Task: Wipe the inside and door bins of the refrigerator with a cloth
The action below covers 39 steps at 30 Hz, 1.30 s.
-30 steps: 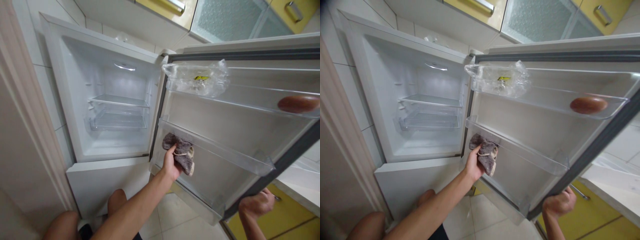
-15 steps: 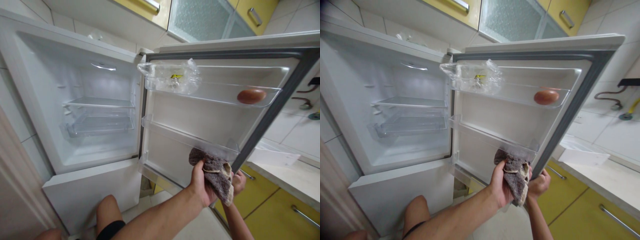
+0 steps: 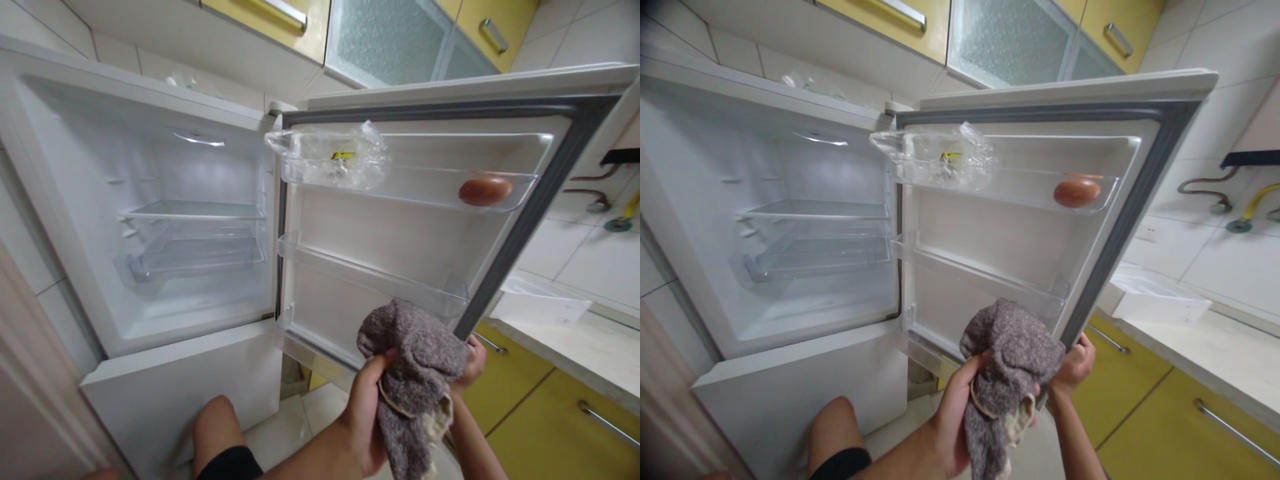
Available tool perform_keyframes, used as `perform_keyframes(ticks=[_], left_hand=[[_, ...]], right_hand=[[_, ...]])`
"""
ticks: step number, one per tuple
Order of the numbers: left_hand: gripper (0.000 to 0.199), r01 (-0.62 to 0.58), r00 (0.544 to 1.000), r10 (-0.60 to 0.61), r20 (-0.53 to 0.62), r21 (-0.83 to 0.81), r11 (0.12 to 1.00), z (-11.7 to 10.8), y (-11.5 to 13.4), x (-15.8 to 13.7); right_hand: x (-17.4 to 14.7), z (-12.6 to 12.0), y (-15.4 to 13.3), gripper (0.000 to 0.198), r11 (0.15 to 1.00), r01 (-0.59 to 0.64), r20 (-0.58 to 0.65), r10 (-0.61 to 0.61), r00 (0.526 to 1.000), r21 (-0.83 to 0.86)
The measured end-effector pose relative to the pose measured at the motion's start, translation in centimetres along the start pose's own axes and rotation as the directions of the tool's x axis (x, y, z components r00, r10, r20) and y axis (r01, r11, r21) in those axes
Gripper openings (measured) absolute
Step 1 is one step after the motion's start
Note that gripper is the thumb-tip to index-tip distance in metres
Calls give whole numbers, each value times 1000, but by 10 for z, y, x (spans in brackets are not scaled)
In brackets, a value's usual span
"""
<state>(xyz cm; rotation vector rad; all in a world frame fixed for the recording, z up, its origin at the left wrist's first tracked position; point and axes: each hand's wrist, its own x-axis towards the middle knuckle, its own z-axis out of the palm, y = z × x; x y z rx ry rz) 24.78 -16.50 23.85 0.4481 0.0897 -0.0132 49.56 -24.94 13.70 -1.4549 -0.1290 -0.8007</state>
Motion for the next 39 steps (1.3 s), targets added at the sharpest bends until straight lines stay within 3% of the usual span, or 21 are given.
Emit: perform_keyframes(ticks=[2, 3, 4, 5, 6, 7, 8, 9, 10, 11, 12, 13, 15, 16, 17, 19, 23, 26, 30, 36, 39], left_hand=[[55, -204, 967, 212, -141, 71, 976, -8, 13, -16], [54, -339, 906, 363, -215, 143, 930, -12, 23, -23], [52, -477, 801, 533, -272, 248, 843, -15, 37, -29], [50, -588, 653, 697, -296, 381, 714, -16, 54, -35], [47, -654, 466, 841, -274, 534, 536, -17, 74, -40], [45, -675, 272, 946, -175, 666, 318, -15, 97, -44], [43, -623, 116, 992, -44, 775, 107, -12, 122, -49], [41, -534, 1, 997, 83, 842, -70, -8, 148, -52], [38, -427, -51, 975, 218, 877, -219, -3, 174, -55], [35, -300, -69, 934, 351, 885, -355, 2, 199, -57], [32, -161, -46, 884, 466, 870, -467, 7, 221, -58], [30, -20, 30, 833, 552, 834, -552, 12, 240, -58], [24, 210, 269, 703, 658, 673, -710, 19, 266, -54], [23, 269, 384, 644, 661, 588, -763, 22, 273, -51], [23, 293, 479, 594, 646, 520, -802, 25, 278, -46], [23, 273, 616, 524, 588, 464, -843, 30, 282, -35], [19, 174, 794, 419, 440, 496, -851, 44, 283, -12], [17, 122, 866, 377, 328, 593, -796, 56, 281, 3], [16, -19, 898, 316, 308, 742, -670, 70, 262, 20], [3, -343, 858, 201, 474, 818, -462, 91, 209, 53], [4, -420, 842, 124, 525, 782, -460, 101, 185, 66]], right_hand=[[-2, 1, -5, 39, 1000, 0, -43, -1, 999, -19], [-3, 1, -7, 37, 999, 1, -56, -2, 998, -32], [-4, 2, -9, 36, 999, 2, -60, -4, 998, -44], [-4, 2, -9, 35, 998, 3, -61, -6, 998, -57], [-4, 2, -9, 34, 998, 4, -57, -8, 998, -69], [-4, 2, -9, 34, 997, 4, -51, -8, 999, -79], [-4, 2, -8, 33, 996, 4, -40, -8, 999, -88], [-4, 2, -6, 33, 995, 6, -30, -9, 1000, -98], [-4, 2, -5, 33, 994, 8, -24, -11, 1000, -106], [-3, 2, -4, 33, 994, 11, -25, -14, 1000, -112], [-3, 2, -2, 33, 993, 14, -31, -18, 999, -116], [-3, 2, -1, 33, 993, 18, -37, -23, 999, -118], [-2, 2, 0, 33, 993, 24, -42, -29, 999, -113], [-2, 2, 1, 33, 994, 24, -39, -28, 999, -108], [-2, 2, 0, 33, 994, 22, -39, -26, 999, -103], [-3, 1, -1, 34, 995, 18, -41, -21, 999, -94], [-4, 2, -5, 34, 996, -1, -45, -3, 999, -94], [-5, 3, -7, 35, 996, -32, -49, 28, 998, -84], [-6, 4, -9, 37, 997, -26, -62, 21, 998, -74], [-7, 4, -14, 39, 996, -66, -62, 62, 996, -57], [-8, 3, -16, 39, 997, -63, -57, 60, 997, -44]])
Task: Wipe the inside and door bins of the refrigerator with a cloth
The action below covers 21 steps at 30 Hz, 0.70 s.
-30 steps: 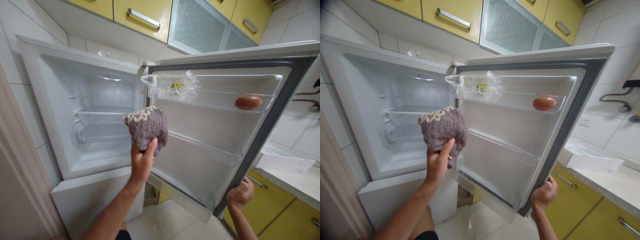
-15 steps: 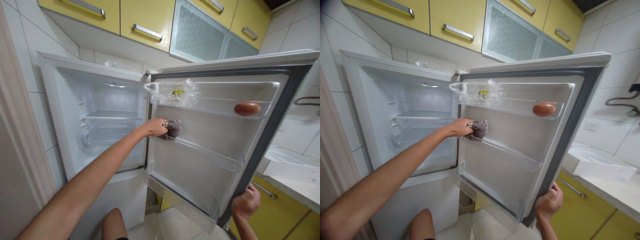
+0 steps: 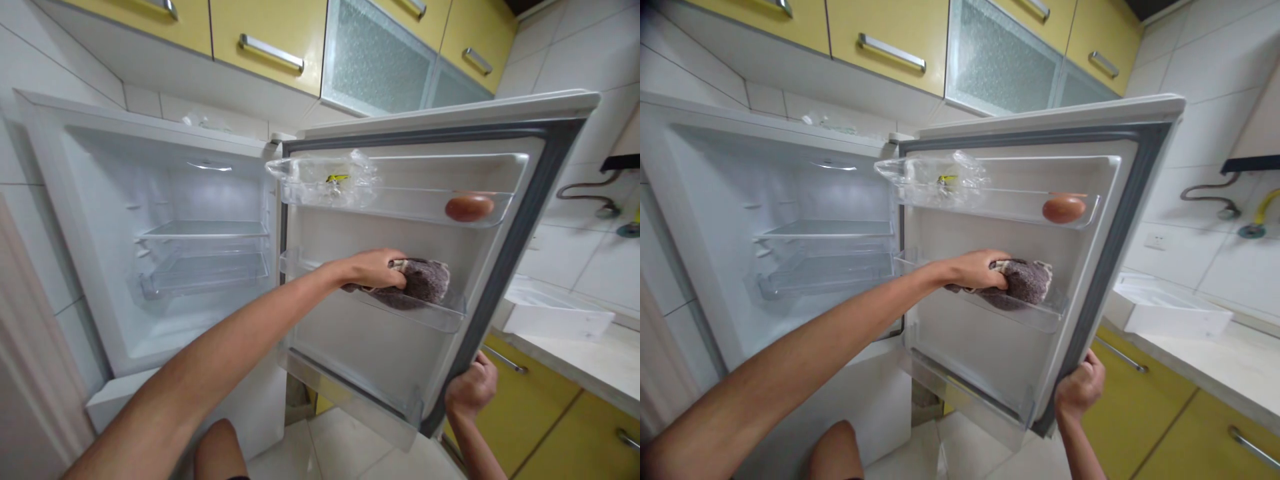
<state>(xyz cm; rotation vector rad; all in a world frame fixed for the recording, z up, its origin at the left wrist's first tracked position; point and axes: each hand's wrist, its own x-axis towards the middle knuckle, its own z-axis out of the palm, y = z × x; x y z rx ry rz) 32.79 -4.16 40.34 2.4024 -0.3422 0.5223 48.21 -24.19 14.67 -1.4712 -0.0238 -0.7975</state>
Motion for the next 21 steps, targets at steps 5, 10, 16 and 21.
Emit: perform_keyframes(ticks=[5, 10, 16, 21], left_hand=[[7, -124, 992, 125, 0, 114, 986, 24, 17, 9], [12, -72, 955, 126, -269, 203, 977, 32, 15, 10], [20, 267, 757, -93, -647, 176, 947, 10, -8, -6], [27, 483, 568, -154, -809, 175, 858, -40, -48, -42]], right_hand=[[3, -1, 7, 40, 1000, 6, 9, -6, 1000, 1], [6, -2, 12, 39, 999, 25, 24, -25, 999, -21], [2, -4, 4, 33, 999, 28, 35, -27, 999, -37], [4, -4, 3, 36, 998, 4, 41, -2, 999, -62]])
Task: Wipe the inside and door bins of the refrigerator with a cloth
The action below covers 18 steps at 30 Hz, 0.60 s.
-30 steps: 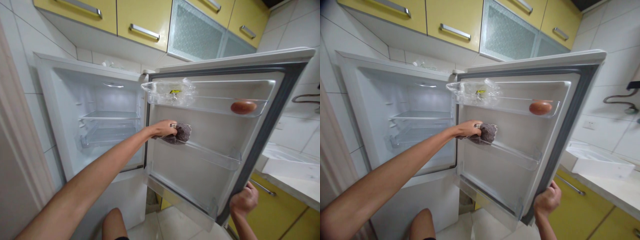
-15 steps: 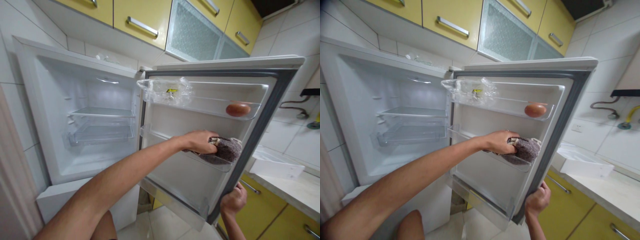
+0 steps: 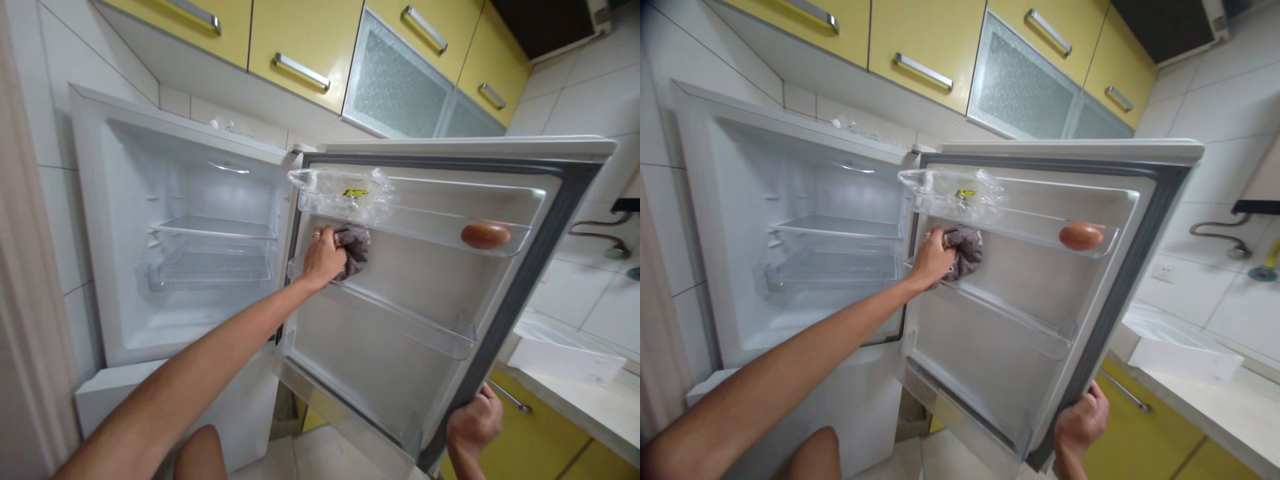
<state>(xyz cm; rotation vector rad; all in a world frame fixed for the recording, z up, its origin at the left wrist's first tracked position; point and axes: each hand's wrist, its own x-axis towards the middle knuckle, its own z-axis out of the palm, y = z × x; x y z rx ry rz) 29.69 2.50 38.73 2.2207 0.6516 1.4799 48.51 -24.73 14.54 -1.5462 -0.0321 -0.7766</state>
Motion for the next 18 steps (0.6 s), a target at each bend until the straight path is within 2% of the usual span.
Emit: perform_keyframes(ticks=[2, 4, 7, 10, 12, 15, 17, 18], left_hand=[[27, 85, 994, -82, -76, 35, 996, -14, -26, 11], [24, 120, 983, -118, -143, 6, 993, -22, -44, 18], [19, 170, 941, -234, -244, -255, 952, -21, -58, 21], [20, 245, 845, -443, -300, -520, 819, -14, -62, 19], [22, 269, 771, -542, -334, -600, 753, -15, -64, 20], [23, 238, 662, -634, -401, -689, 684, -31, -66, 31], [23, 180, 631, -631, -451, -706, 684, -47, -64, 44], [23, 142, 636, -613, -469, -709, 690, -55, -60, 51]], right_hand=[[1, 1, 3, 35, 1000, -3, 0, 3, 1000, 1], [1, 1, 7, 33, 1000, 6, 11, -6, 1000, -4], [0, 0, 10, 35, 1000, 27, 16, -27, 1000, -16], [0, -2, 12, 37, 998, 41, 12, -41, 999, -48], [2, -2, 14, 38, 996, 36, 40, -33, 999, -80], [4, -1, 18, 38, 995, 17, 59, -11, 998, -98], [6, -1, 21, 39, 995, 6, 55, -1, 998, -101], [6, 0, 21, 38, 995, 2, 57, 3, 998, -102]])
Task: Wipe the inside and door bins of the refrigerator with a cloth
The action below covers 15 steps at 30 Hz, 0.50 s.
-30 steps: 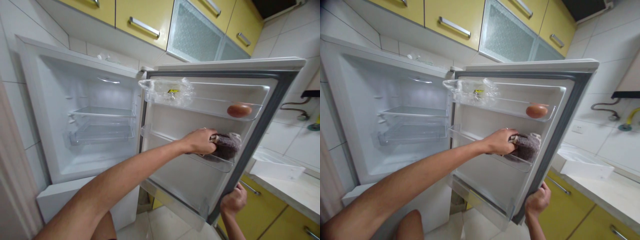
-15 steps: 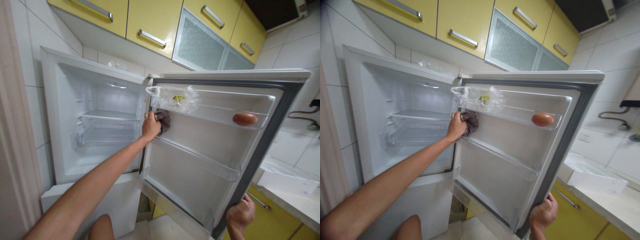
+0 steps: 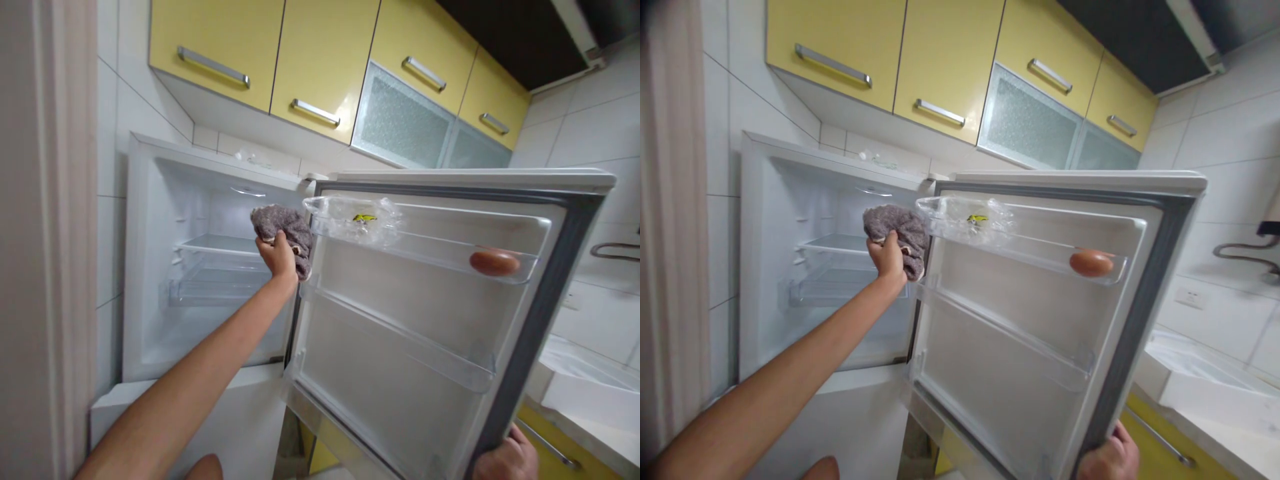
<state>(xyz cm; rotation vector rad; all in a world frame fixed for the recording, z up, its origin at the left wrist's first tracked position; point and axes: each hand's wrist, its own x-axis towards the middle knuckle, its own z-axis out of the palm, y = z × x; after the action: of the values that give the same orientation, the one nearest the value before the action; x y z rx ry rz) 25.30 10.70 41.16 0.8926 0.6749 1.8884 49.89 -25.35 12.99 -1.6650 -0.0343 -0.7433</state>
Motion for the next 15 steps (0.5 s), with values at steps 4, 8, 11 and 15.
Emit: perform_keyframes(ticks=[4, 8, 11, 15], left_hand=[[20, -105, 989, 113, 98, -79, 991, 12, 29, 1], [27, -274, 950, 262, 171, 51, 960, 11, 44, -41], [35, -390, 884, 349, 310, 78, 917, 3, 51, -86], [40, -580, 710, 519, 476, -22, 814, 1, 61, -138]], right_hand=[[-2, -2, -4, 36, 1000, -6, 16, 6, 1000, 13], [-6, -5, -13, 35, 1000, -16, 50, 15, 999, 24], [-7, -6, -14, 36, 1000, -20, 41, 19, 999, 17], [-8, -6, -11, 35, 999, -41, 34, 39, 999, 35]])
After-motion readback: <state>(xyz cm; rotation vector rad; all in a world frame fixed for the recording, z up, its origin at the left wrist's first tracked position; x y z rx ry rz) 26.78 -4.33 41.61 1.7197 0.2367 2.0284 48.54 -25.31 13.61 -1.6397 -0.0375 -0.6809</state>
